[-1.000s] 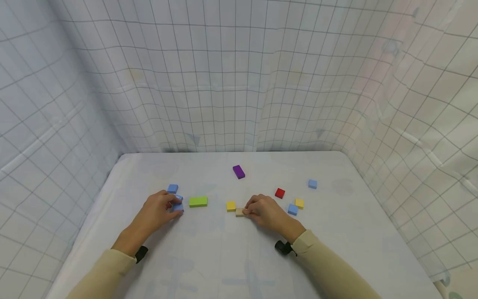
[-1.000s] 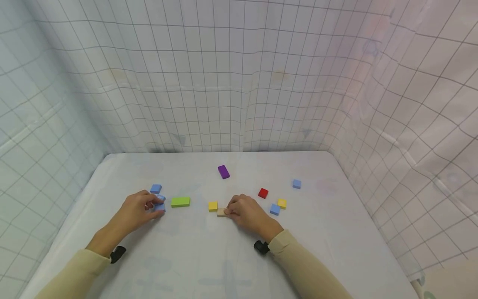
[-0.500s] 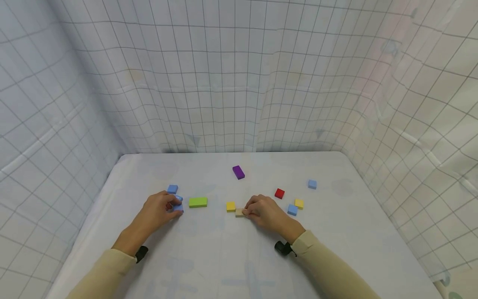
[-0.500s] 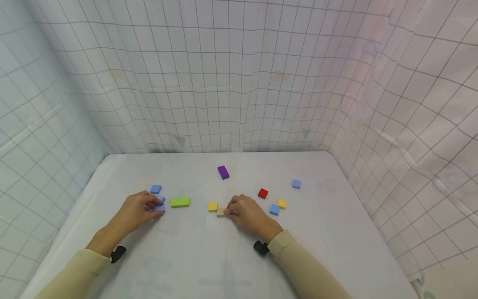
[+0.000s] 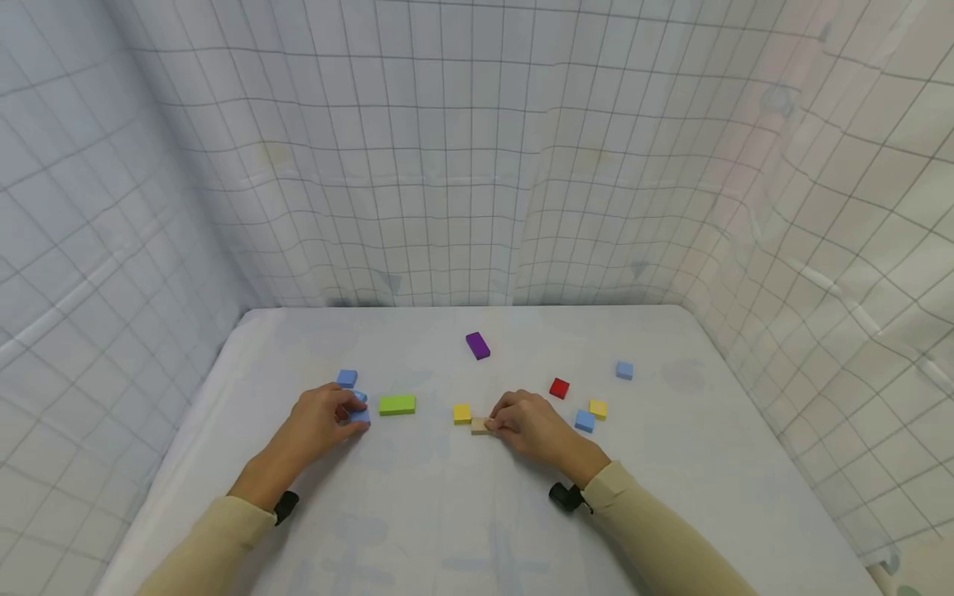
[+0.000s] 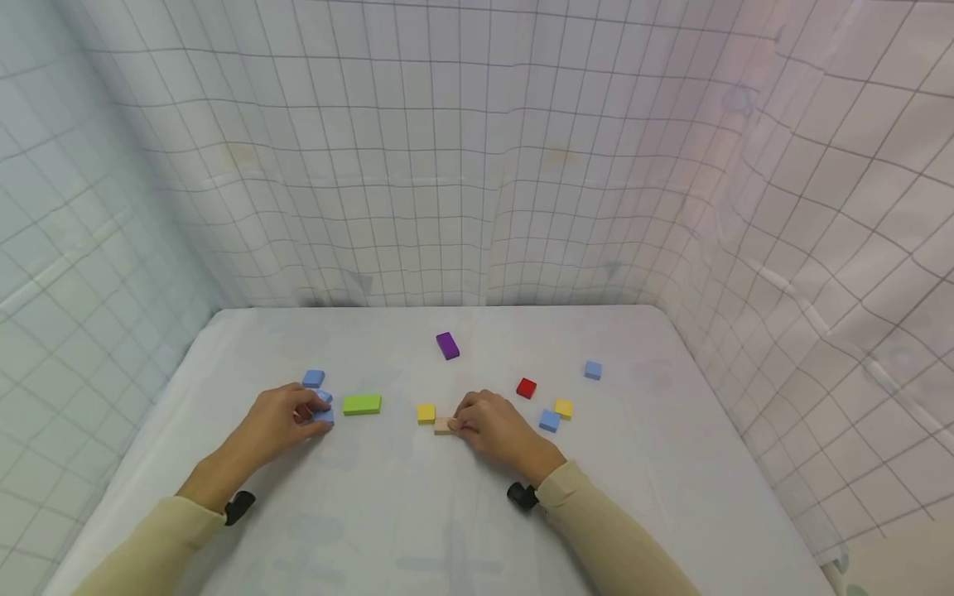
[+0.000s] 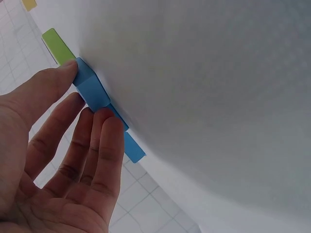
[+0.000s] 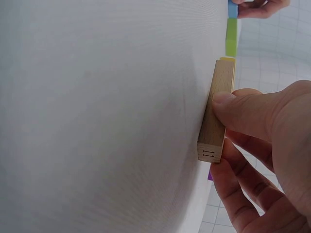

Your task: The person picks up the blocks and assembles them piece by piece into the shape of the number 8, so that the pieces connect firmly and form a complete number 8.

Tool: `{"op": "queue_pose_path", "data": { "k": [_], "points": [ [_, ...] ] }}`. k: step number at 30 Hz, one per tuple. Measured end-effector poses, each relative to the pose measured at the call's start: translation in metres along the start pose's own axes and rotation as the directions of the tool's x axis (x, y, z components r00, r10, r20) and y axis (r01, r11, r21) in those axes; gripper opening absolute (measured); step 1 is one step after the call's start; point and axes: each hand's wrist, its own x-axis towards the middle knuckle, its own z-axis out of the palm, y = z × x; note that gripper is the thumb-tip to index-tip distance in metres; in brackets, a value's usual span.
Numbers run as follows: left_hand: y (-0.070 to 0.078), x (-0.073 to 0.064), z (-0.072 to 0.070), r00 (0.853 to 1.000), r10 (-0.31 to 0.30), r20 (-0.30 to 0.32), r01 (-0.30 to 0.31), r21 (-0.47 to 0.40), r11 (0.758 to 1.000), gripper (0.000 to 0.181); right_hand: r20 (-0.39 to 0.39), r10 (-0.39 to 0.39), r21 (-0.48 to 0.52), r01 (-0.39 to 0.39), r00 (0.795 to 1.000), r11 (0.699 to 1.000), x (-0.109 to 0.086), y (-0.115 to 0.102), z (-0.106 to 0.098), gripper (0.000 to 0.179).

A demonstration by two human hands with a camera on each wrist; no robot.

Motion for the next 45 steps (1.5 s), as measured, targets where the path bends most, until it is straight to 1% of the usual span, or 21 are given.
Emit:
{"op": "queue_pose_path", "data": {
  "k": [4, 13, 24, 31, 35, 39, 45],
  "points": [
    [0.002, 0.0, 0.002, 1.0, 0.006, 0.002, -0.006, -0.009, 1.0, 0.023, -0.001, -0.002, -0.005, 0.002, 1.0, 1.0, 0.0, 0.0, 0.0, 0.009],
    [0.007, -0.002, 0.004, 1.0, -0.002, 0.01, 0.002, -0.015, 1.0, 0.023, -0.003, -0.008, -0.009, 0.008, 1.0, 1.0, 0.0, 0.001, 0.001, 0.008],
    [0.013, -0.001, 0.009, 0.999, -0.01, 0.048, 0.011, -0.025, 1.0, 0.023, 0.002, -0.005, -0.002, 0.005, 1.0, 1.0, 0.0, 0.002, 0.001, 0.008],
    [0.016, 0.0, 0.01, 0.998, 0.007, 0.06, -0.005, -0.034, 0.999, 0.024, 0.003, -0.003, 0.002, 0.003, 1.0, 1.0, -0.001, -0.001, -0.001, 0.008],
    [0.018, 0.0, 0.013, 0.997, 0.002, 0.072, 0.0, -0.037, 0.999, 0.023, 0.004, -0.003, 0.0, 0.003, 1.0, 1.0, 0.0, -0.001, 0.0, 0.008],
    [0.019, 0.002, 0.015, 0.997, 0.016, 0.075, -0.014, -0.03, 0.999, 0.023, 0.003, -0.006, -0.008, 0.006, 1.0, 1.0, 0.0, 0.0, 0.001, 0.008],
    [0.025, 0.003, 0.018, 0.997, 0.038, 0.069, -0.037, -0.017, 0.999, 0.023, -0.002, -0.009, -0.011, 0.009, 1.0, 1.0, 0.0, 0.001, 0.002, 0.008]
  ]
}}
